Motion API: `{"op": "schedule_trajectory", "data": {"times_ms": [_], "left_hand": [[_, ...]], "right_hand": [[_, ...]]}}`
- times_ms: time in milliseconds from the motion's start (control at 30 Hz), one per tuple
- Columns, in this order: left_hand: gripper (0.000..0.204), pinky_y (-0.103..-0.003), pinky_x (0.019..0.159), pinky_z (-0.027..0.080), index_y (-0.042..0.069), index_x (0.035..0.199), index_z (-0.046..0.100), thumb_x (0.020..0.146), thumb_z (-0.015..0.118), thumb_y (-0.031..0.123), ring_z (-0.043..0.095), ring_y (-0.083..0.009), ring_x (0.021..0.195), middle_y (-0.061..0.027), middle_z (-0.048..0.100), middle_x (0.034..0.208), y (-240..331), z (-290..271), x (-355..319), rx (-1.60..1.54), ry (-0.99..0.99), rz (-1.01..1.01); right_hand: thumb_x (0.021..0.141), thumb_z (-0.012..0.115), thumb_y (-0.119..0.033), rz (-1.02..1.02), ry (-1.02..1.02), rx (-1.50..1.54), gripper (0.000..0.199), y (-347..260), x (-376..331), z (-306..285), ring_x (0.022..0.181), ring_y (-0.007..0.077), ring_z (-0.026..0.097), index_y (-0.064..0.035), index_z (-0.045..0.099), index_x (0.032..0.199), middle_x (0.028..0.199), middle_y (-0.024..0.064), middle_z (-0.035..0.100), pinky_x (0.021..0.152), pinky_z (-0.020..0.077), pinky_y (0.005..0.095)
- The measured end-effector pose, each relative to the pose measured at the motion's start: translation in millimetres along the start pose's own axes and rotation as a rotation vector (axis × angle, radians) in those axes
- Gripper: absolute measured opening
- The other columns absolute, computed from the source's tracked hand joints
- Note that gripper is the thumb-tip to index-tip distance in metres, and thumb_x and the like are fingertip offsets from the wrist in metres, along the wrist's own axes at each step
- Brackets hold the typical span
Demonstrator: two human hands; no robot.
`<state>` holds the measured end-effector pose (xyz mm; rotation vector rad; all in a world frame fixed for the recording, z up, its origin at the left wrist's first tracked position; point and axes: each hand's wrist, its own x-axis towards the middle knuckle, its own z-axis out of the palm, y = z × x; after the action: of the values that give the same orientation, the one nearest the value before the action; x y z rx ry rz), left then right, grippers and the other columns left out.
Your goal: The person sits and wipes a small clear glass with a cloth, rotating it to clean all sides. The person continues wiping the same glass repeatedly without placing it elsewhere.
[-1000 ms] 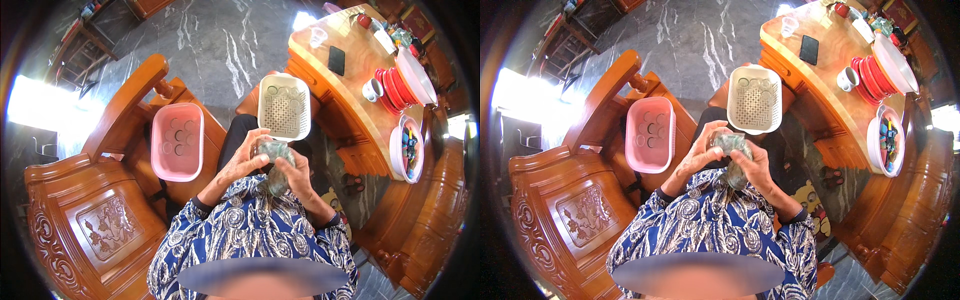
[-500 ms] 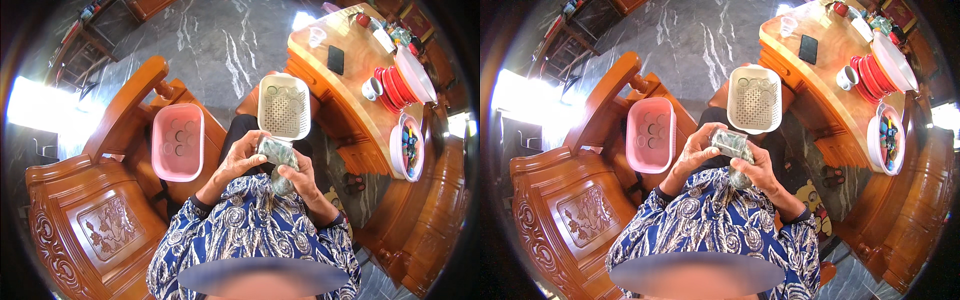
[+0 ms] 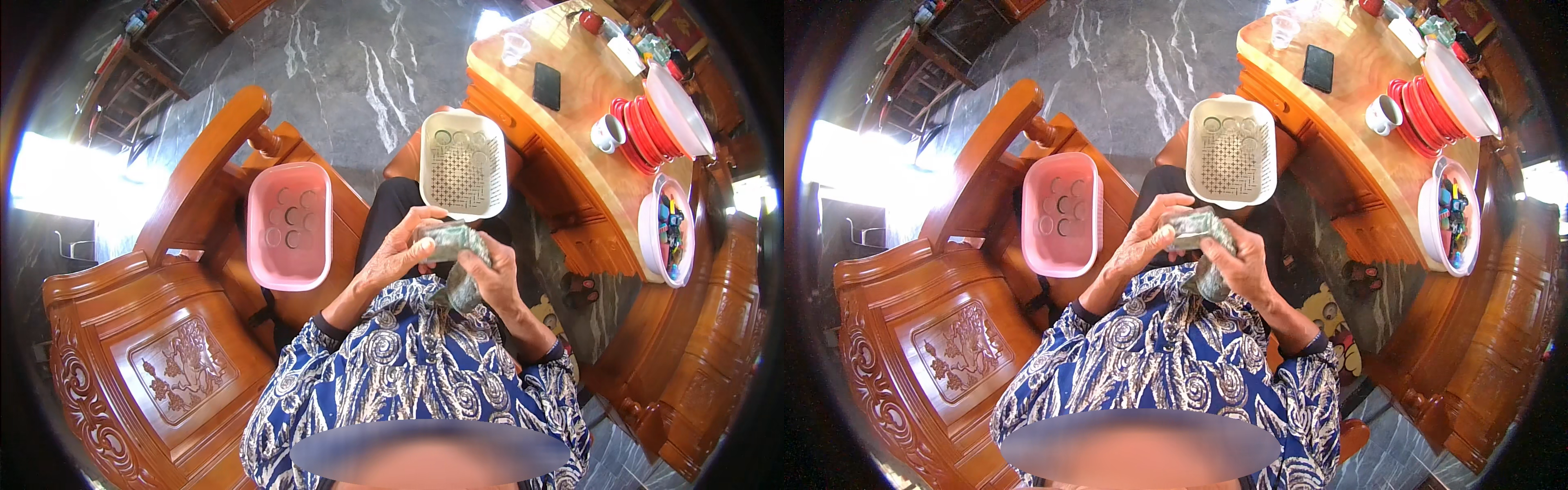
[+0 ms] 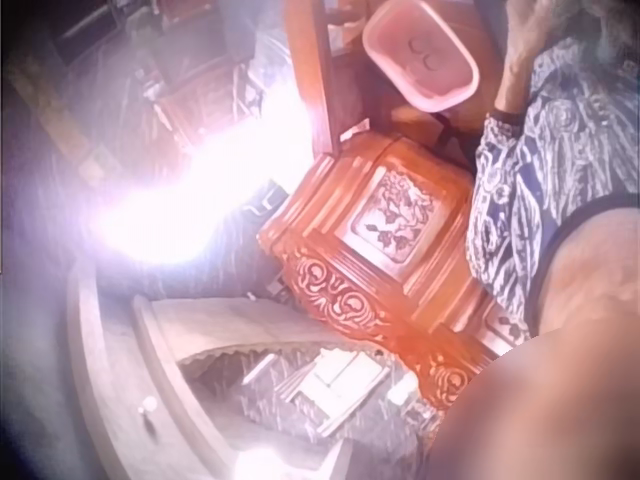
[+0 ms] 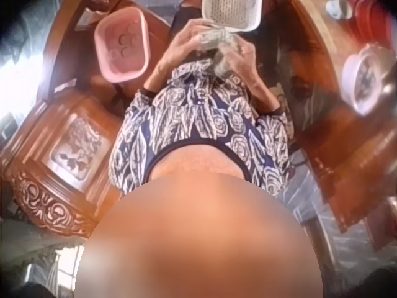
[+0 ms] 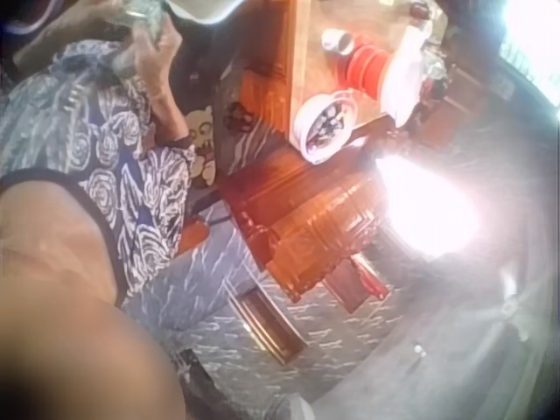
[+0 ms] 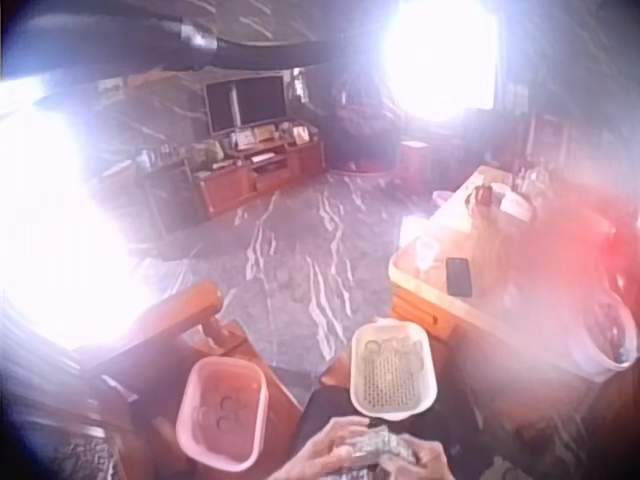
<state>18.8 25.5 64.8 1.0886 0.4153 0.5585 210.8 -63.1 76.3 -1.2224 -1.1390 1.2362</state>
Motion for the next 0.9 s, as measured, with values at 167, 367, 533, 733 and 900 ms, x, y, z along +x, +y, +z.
{"op": "schedule_trajectory", "data": {"times_ms": [167,367,533,733,900], "left_hand": [[0.064,-0.026,0.084,0.049,0.009,0.134,0.037,0.081,0.074,0.006,0.056,-0.0112,0.098,-0.0056,0.055,0.116,-6,6,2,0.006,0.041,0.147],[0.057,-0.027,0.081,0.050,0.006,0.130,0.044,0.082,0.074,0.016,0.057,-0.0111,0.094,-0.0057,0.060,0.109,-6,-1,1,0.091,0.117,0.095],[0.056,-0.026,0.077,0.050,-0.001,0.119,0.052,0.082,0.073,0.035,0.058,-0.0102,0.089,-0.0047,0.062,0.103,4,6,-1,-0.037,0.166,0.070],[0.042,-0.025,0.071,0.049,-0.001,0.109,0.057,0.087,0.065,0.034,0.058,-0.0094,0.083,-0.0052,0.063,0.096,-4,6,-3,-0.089,0.188,0.107],[0.052,-0.024,0.063,0.048,-0.005,0.107,0.059,0.089,0.058,0.044,0.060,-0.0140,0.073,-0.0127,0.065,0.093,-1,-6,-1,-0.135,0.344,0.120]], "right_hand": [[0.096,0.053,-0.020,0.344,0.076,0.740,0.033,-15,10,5,0.079,0.0122,0.063,0.0024,0.055,0.119,0.102,0.0074,0.065,0.074,0.0534,0.0265],[0.100,0.035,-0.048,0.379,0.108,0.898,0.057,-15,4,11,0.090,0.0166,0.062,0.0002,0.048,0.127,0.112,0.0114,0.061,0.078,0.0526,0.0326],[0.100,0.033,-0.044,0.222,-0.009,0.568,0.057,0,-5,3,0.078,0.0130,0.061,0.0045,0.056,0.119,0.092,0.0082,0.066,0.072,0.0483,0.0261],[0.090,0.040,-0.015,0.154,-0.107,0.357,0.036,-10,-9,-11,0.074,0.0102,0.058,0.0067,0.059,0.112,0.088,0.0069,0.065,0.072,0.0460,0.0232],[0.087,0.040,-0.015,0.114,0.056,0.526,0.042,-13,-14,-23,0.099,0.0204,0.059,0.0075,0.051,0.120,0.119,0.0160,0.058,0.087,0.0471,0.0304]]}}
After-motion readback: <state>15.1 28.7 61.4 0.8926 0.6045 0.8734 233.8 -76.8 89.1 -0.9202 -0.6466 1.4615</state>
